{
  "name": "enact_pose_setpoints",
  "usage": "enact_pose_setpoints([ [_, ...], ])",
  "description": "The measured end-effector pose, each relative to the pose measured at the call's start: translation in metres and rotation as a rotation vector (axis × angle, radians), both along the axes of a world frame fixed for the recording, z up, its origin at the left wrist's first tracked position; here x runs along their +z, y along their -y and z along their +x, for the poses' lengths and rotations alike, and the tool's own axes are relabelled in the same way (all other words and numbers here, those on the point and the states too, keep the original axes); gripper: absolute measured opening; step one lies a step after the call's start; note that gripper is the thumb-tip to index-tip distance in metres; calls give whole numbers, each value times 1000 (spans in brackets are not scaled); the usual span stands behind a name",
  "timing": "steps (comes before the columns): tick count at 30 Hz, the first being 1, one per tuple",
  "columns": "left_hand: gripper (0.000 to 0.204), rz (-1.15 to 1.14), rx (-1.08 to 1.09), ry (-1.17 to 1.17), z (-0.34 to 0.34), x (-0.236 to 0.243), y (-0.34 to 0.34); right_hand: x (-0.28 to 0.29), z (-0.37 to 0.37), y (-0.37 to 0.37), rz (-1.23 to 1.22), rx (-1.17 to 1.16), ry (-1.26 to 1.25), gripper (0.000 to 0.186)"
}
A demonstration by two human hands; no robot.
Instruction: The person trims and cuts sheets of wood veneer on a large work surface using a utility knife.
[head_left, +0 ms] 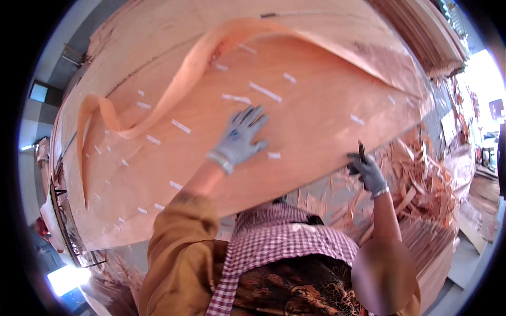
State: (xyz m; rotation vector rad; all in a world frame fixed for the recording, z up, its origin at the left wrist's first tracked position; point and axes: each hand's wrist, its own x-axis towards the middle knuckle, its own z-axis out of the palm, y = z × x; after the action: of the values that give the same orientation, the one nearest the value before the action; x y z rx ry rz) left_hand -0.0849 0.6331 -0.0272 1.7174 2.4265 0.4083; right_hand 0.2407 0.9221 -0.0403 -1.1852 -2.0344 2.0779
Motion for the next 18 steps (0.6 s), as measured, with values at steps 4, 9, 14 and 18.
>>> enact_pose_setpoints([
  [4,82,-182,94,44,86,32,128,33,-16,8,-33,57,18,37],
  [9,82,-394,394,-217,142,3,256,35,-27,13,-135,118,-4,37],
  [14,70,-158,563,-102,155,4,255,33,-36,26,83,436,87,28],
  [18,57,-146,515,-151,164,-10,254,48,-41,52,285,744,296,26],
])
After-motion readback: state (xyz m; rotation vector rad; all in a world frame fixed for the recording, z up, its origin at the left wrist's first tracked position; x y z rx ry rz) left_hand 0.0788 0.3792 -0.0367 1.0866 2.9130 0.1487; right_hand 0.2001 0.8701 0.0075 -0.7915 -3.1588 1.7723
